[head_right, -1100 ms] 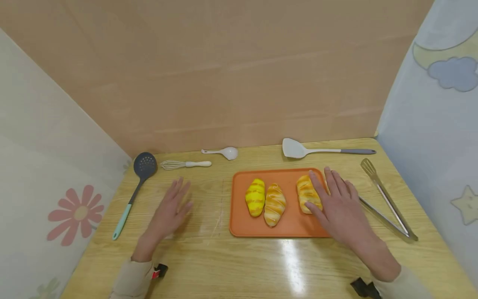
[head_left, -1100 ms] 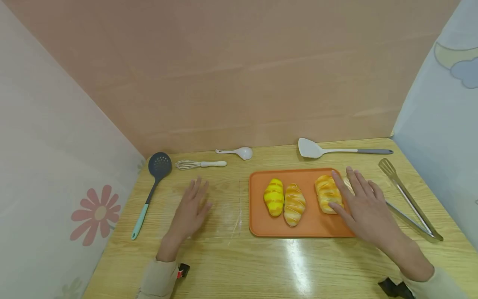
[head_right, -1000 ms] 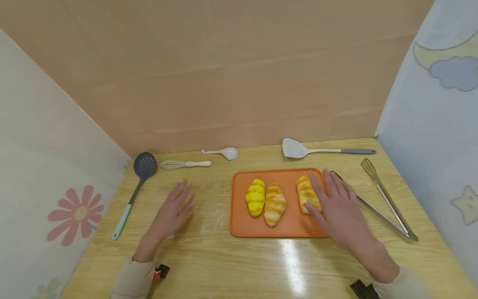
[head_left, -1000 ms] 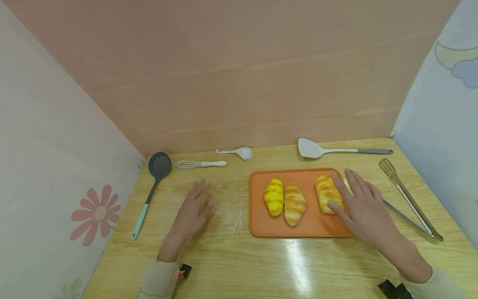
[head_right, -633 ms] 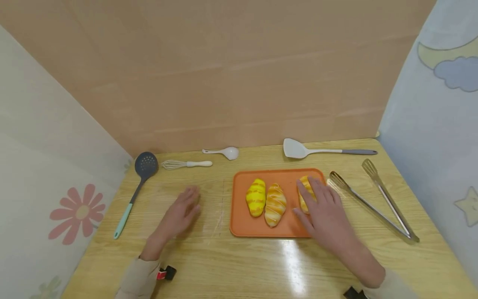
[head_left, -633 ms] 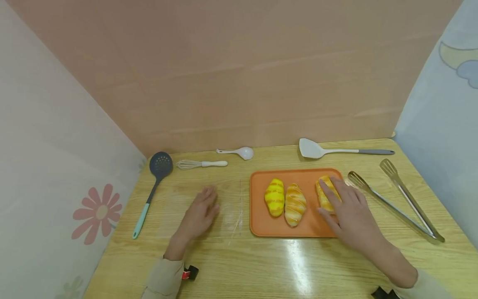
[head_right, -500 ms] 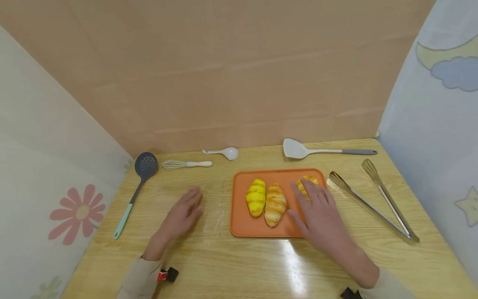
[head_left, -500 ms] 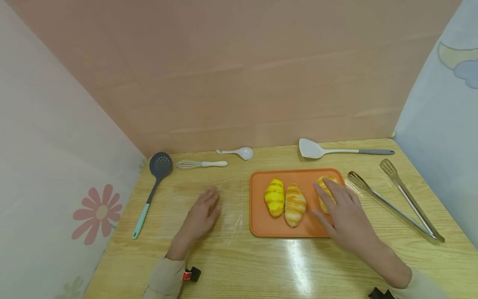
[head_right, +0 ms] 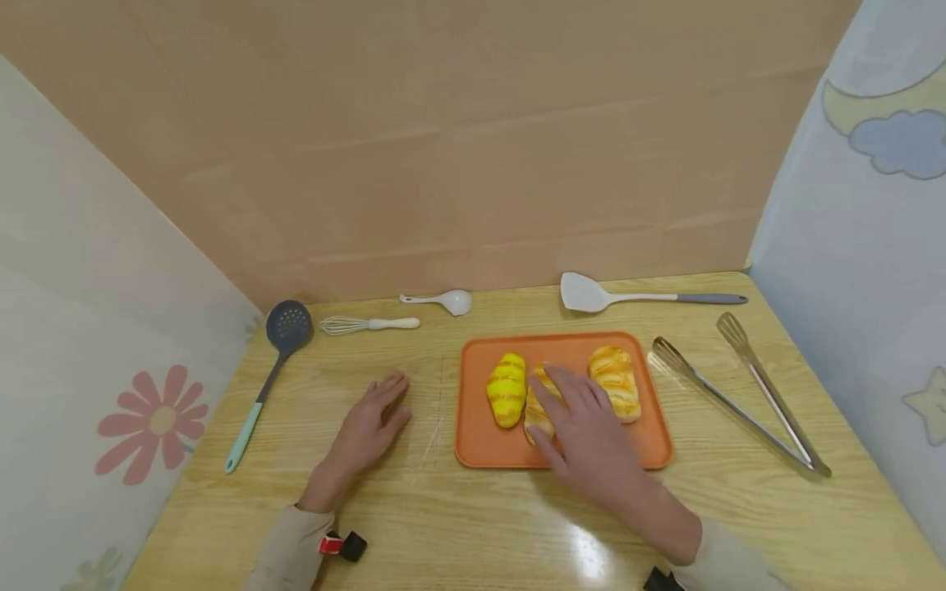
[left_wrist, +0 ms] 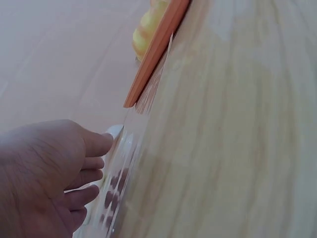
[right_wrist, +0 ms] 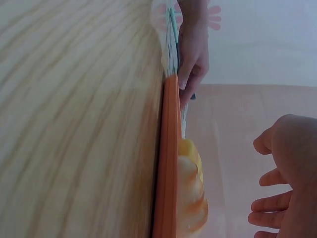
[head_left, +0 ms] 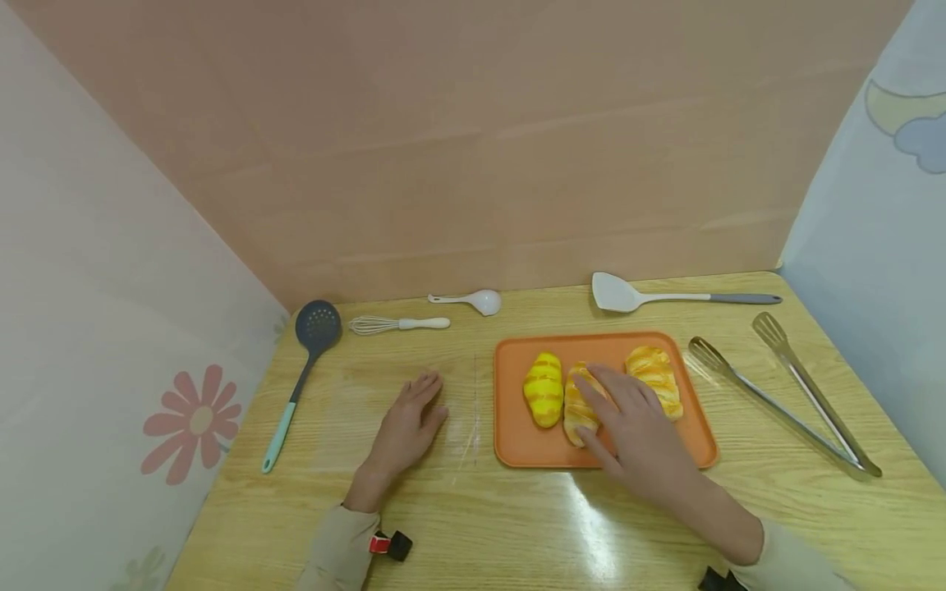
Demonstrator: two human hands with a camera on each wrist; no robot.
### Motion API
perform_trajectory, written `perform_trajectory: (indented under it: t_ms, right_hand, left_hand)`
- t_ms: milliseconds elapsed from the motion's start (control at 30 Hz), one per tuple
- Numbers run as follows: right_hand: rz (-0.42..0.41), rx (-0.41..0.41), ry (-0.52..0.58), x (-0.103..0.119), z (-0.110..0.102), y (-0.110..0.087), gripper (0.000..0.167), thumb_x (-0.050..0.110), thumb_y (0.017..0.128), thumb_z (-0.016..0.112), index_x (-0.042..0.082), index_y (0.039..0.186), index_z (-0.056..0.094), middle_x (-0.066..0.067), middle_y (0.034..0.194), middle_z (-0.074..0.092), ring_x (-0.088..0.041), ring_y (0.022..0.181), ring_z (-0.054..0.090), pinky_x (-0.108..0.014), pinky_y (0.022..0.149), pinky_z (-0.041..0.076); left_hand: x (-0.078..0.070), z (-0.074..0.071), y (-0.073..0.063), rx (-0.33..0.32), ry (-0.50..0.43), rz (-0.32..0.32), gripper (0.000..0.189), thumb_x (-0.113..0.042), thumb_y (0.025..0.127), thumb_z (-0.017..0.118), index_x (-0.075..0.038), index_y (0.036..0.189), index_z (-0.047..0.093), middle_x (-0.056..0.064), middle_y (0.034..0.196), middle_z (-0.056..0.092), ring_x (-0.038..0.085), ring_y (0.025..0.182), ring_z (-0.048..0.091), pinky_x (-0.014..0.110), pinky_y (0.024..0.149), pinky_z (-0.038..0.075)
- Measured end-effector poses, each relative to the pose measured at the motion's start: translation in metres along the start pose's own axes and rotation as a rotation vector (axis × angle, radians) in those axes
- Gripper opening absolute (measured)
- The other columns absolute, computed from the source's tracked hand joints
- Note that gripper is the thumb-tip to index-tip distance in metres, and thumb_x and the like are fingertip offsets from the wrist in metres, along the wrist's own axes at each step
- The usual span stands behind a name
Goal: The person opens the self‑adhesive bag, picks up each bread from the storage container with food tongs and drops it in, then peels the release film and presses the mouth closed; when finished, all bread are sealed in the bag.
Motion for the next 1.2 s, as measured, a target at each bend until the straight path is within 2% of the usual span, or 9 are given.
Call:
perform_trajectory:
  t_ms: [100,333,467,600,733,933,1067,1200]
  right_hand:
    - [-0.03,-0.007,0.019,0.008,0.007,0.003,0.073,0.057,0.119,0.034,0.001,0.158,0.058,-0.027,0.154,0.059,-0.047,0.137,0.057,-0.069,0.111,0.045]
    - [-0.059,0.005,0.088,0.029,0.019,0.01,0.056,0.04,0.114,0.064,0.002,0.155,0.062,-0.026,0.155,0.06,-0.045,0.137,0.06,-0.066,0.111,0.049]
    - [-0.068,0.029,0.097,0.04,0.026,0.013,0.057,0.035,0.109,0.072,0.004,0.156,0.061,-0.023,0.153,0.061,-0.043,0.137,0.061,-0.066,0.111,0.051]
    - [-0.087,0.038,0.122,0.051,0.032,0.016,0.057,0.032,0.108,0.074,0.001,0.154,0.062,-0.022,0.152,0.061,-0.041,0.136,0.061,-0.064,0.11,0.053]
    - [-0.091,0.065,0.152,0.061,0.039,0.02,0.063,0.027,0.102,0.082,0.002,0.155,0.06,-0.022,0.154,0.061,-0.04,0.139,0.061,-0.063,0.111,0.054]
    - [-0.111,0.081,0.174,0.076,0.05,0.026,0.072,0.022,0.094,0.09,0.001,0.156,0.059,-0.021,0.153,0.062,-0.038,0.139,0.063,-0.058,0.108,0.058]
    - [-0.125,0.126,0.177,0.084,0.058,0.03,0.077,0.024,0.096,0.089,0.001,0.16,0.054,-0.019,0.157,0.06,-0.035,0.141,0.062,-0.054,0.109,0.058]
    - [-0.118,0.193,0.167,0.09,0.065,0.032,0.075,0.028,0.102,0.083,-0.001,0.163,0.051,-0.019,0.162,0.056,-0.034,0.147,0.057,-0.052,0.116,0.054]
  left_hand:
    - [0.003,0.001,-0.001,-0.029,-0.015,-0.001,0.058,-0.013,0.107,0.075,0.009,0.157,0.055,0.024,0.167,0.05,0.042,0.16,0.04,0.059,0.134,0.025]
    - [0.014,0.009,-0.001,-0.066,-0.043,0.021,0.055,-0.011,0.107,0.075,0.009,0.154,0.057,0.024,0.164,0.053,0.042,0.158,0.044,0.059,0.132,0.029]
    - [0.016,0.01,-0.002,-0.087,-0.063,0.019,0.055,-0.011,0.108,0.074,0.008,0.156,0.056,0.024,0.164,0.052,0.042,0.158,0.044,0.058,0.131,0.03]
    - [0.016,0.011,-0.002,-0.097,-0.048,0.026,0.053,-0.011,0.109,0.072,0.008,0.156,0.056,0.025,0.165,0.051,0.042,0.158,0.043,0.059,0.131,0.03]
    - [0.018,0.013,-0.001,-0.109,-0.019,0.037,0.053,-0.011,0.109,0.072,0.009,0.156,0.056,0.025,0.164,0.051,0.043,0.158,0.044,0.06,0.13,0.031]
    - [0.02,0.015,0.001,-0.144,-0.03,0.065,0.048,-0.013,0.111,0.07,0.01,0.152,0.059,0.025,0.161,0.054,0.042,0.156,0.047,0.058,0.13,0.033]
    - [0.018,0.014,0.003,-0.185,-0.022,0.077,0.043,-0.012,0.11,0.07,0.01,0.147,0.064,0.025,0.156,0.06,0.042,0.152,0.053,0.057,0.128,0.036]
    - [0.015,0.013,0.003,-0.223,-0.013,0.075,0.041,-0.012,0.109,0.072,0.009,0.144,0.067,0.024,0.152,0.063,0.043,0.15,0.055,0.058,0.127,0.038]
Point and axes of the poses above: each hand's wrist, its own y-axis towards the middle knuckle, its own z-axis out of the palm, x = y × z, the point moved 3 cm from there along y, towards the middle knuckle
